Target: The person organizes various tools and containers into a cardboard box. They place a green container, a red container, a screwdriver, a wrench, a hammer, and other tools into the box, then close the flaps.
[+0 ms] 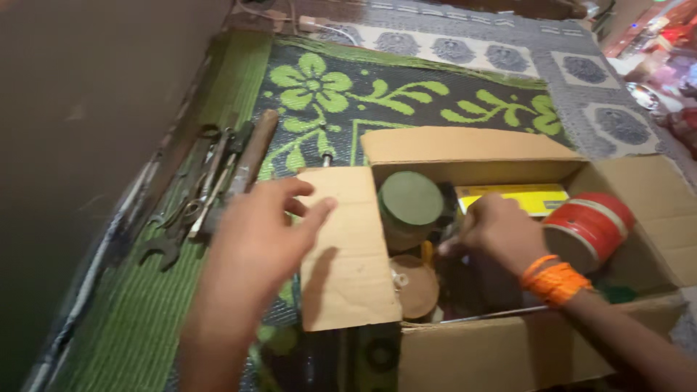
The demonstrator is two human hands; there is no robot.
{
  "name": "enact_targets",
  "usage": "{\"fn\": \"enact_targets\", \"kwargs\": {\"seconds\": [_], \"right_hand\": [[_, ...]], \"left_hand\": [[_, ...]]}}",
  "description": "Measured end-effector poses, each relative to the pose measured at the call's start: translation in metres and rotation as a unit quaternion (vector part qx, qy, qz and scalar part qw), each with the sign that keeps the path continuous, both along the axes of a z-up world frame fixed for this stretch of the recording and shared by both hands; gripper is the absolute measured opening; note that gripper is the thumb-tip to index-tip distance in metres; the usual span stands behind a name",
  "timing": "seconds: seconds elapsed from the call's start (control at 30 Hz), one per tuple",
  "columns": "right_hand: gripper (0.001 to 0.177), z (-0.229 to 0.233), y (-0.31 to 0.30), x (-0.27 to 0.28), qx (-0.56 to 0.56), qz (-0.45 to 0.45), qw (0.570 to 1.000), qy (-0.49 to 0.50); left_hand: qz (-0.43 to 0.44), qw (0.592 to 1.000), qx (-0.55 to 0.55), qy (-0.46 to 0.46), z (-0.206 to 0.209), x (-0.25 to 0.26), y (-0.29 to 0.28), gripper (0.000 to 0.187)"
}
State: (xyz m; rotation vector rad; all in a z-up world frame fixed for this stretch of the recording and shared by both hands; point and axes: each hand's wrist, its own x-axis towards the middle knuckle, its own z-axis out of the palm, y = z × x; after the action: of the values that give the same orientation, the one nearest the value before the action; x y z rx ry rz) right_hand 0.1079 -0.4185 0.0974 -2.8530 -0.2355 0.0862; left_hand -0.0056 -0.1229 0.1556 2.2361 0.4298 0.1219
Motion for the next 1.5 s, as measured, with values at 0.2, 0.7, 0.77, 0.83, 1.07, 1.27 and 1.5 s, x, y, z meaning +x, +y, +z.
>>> {"fn": "enact_targets", "kwargs": {"seconds": [0.2, 0.7, 0.77, 0.83, 1.07, 1.27, 1.5], "right_hand": [[0.035, 0.056, 0.050, -0.005, 0.114, 0.064, 0.973, -0.193], [0.043, -0.079, 0.335, 0.064, -0.175, 0.417, 0.891, 0.047], [0.038, -0.114, 0.349, 0.065, 0.052, 0.267, 0.951, 0.150], [0.047, -0.142, 0.362, 0.073, 0.106, 0.150, 0.974, 0.133], [0.029, -0.179, 0.382, 0.088, 0.322, 0.197, 0.885, 0.273], [0.013, -0.089, 0.366, 0.085, 0.569, -0.024, 0.676, 0.469], [0.015, 0.045, 0.250, 0.088, 0.630, 0.203, 0.669, 0.339]], "left_hand": [[0.163, 0.983, 0.074, 0.032, -0.034, -0.018, 0.086, 0.045], [0.330, 0.939, 0.098, 0.022, -0.188, 0.021, 0.106, 0.016], [0.357, 0.932, 0.069, -0.010, -0.195, 0.023, 0.109, 0.017], [0.376, 0.926, 0.037, -0.019, -0.199, 0.020, 0.110, 0.020], [0.379, 0.921, -0.087, 0.007, -0.169, 0.020, 0.133, 0.019], [0.374, 0.921, -0.103, 0.041, -0.093, -0.018, 0.163, 0.015], [0.242, 0.952, -0.160, -0.098, -0.007, -0.043, 0.128, 0.010]]}}
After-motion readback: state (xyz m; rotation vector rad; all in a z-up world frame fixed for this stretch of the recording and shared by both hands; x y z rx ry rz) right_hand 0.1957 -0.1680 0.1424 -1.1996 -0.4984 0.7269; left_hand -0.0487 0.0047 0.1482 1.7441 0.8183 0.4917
